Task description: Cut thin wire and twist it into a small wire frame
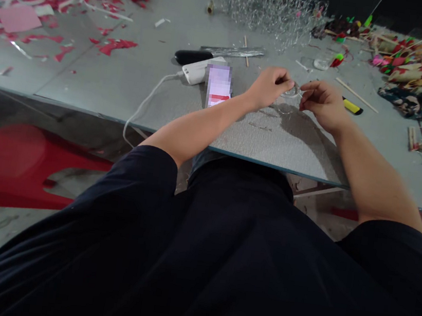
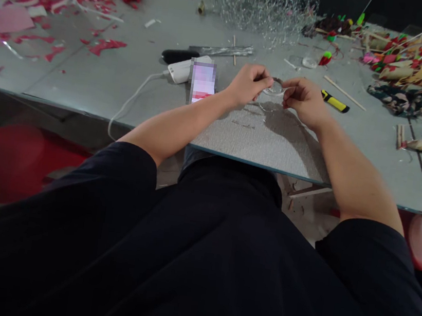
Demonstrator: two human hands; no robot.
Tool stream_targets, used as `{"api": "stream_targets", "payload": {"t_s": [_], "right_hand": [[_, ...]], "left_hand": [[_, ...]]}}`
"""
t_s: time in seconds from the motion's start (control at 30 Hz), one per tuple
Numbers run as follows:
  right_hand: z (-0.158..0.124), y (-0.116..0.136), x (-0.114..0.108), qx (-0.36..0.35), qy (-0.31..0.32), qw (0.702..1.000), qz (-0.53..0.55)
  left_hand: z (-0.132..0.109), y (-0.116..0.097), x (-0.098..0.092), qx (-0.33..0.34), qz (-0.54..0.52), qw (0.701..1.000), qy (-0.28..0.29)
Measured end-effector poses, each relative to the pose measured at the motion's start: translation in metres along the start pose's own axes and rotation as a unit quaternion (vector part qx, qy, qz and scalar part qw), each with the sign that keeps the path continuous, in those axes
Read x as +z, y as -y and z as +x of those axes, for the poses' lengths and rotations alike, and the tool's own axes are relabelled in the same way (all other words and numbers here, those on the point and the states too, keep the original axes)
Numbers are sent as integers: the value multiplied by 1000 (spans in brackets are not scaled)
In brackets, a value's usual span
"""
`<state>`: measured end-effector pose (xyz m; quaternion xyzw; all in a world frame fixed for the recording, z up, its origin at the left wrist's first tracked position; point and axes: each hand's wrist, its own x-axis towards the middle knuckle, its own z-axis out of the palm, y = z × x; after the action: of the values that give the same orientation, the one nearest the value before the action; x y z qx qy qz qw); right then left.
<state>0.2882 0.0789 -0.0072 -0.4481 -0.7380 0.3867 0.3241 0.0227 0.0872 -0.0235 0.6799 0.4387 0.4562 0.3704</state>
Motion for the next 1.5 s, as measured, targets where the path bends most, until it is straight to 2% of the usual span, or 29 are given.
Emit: {"api": "stream_targets", "payload": {"t_s": [0.17, 0.37, 0.47, 0.63, 0.87, 1.0, 1.23, 1.5], "right_hand": [[-1, -3, 0, -17, 39, 994, -100], [1, -25, -1, -89, 26, 969, -229], [3, -33, 0, -105, 44, 956, -271], [6, -36, 2, -138, 69, 942, -296], [5, -33, 4, -129, 82, 934, -323], [4, -28, 12, -102, 69, 934, -334], [2, -23, 20, -63, 27, 942, -328], [1, -24, 22, -84, 19, 933, -348]], "left_hand": [[2, 1, 2, -9, 16, 1000, 5], [-5, -4, 4, -12, 10, 1000, 19], [-9, -7, 3, -30, 9, 999, 25], [-7, -6, 4, -24, -1, 999, 34], [-8, -4, 4, -20, -7, 999, 47], [-13, -12, 4, -9, -7, 999, 38], [-17, -23, 5, -54, 12, 998, 20], [-18, -27, 4, -64, 8, 998, 24]]}}
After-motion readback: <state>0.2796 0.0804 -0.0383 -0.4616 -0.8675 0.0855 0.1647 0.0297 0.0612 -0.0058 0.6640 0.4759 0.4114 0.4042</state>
